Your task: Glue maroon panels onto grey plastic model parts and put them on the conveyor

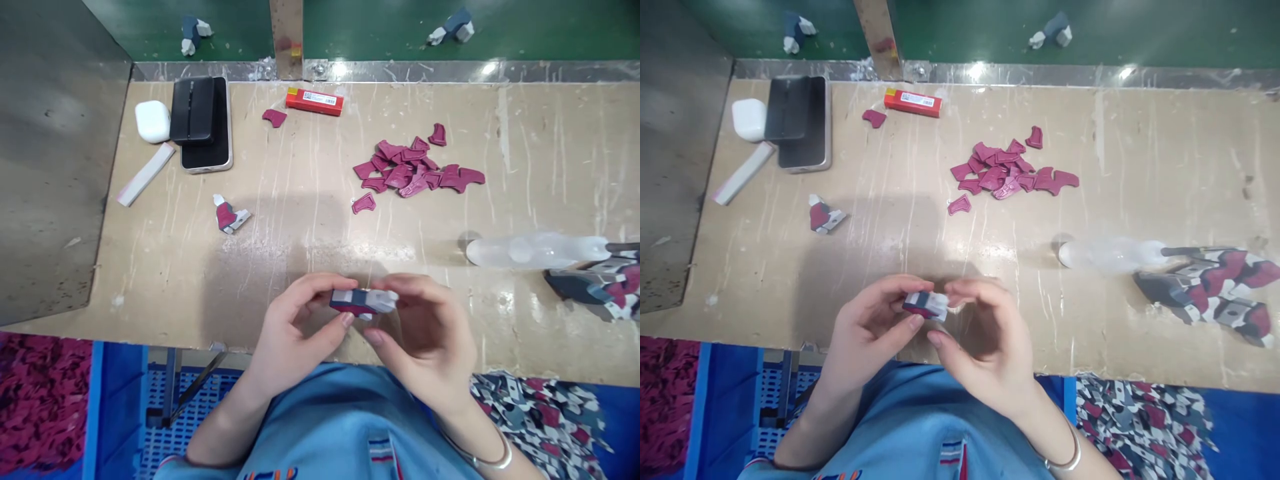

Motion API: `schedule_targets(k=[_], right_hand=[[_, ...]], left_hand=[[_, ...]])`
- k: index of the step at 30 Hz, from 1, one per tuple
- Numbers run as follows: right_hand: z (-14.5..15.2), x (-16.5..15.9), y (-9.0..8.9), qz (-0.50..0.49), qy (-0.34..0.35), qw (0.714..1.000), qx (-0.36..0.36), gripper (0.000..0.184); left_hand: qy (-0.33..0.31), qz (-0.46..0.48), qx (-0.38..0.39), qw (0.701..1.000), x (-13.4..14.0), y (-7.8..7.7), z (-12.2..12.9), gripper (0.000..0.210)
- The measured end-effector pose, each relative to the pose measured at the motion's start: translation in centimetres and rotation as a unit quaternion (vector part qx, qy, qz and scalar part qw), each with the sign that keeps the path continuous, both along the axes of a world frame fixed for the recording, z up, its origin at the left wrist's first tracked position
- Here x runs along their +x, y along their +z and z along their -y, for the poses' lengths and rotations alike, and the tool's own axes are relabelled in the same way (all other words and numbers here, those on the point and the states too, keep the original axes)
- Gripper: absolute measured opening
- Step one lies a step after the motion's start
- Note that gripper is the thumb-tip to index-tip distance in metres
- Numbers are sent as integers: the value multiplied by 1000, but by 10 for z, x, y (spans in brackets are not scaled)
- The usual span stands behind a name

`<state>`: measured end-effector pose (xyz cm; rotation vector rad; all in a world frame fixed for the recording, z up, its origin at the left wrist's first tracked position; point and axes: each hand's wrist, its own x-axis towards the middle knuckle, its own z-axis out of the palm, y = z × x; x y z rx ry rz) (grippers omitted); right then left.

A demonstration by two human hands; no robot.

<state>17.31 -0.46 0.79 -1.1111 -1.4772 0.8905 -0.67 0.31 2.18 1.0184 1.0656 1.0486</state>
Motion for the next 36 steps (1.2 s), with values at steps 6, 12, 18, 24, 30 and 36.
schedule_targets(k=[6,12,18,24,30,36], right_hand=[[-3,1,8,-13,-3,996,-85,24],[0,-6,4,-107,-9,991,-83,22],[-3,-5,1,-104,6,991,-79,15],[-4,-6,5,-90,-1,993,-72,15],[-8,-9,8,-118,-7,986,-120,15],[-11,18,7,-74,-41,992,-96,26]], left_hand=[[35,-51,70,996,1,-3,1,44],[62,-71,119,988,6,-2,-1,18],[55,-91,125,986,7,2,-4,14],[46,-65,90,993,8,4,-5,3],[2,-69,41,997,9,8,-10,10],[-112,-284,199,931,-31,43,-53,25]])
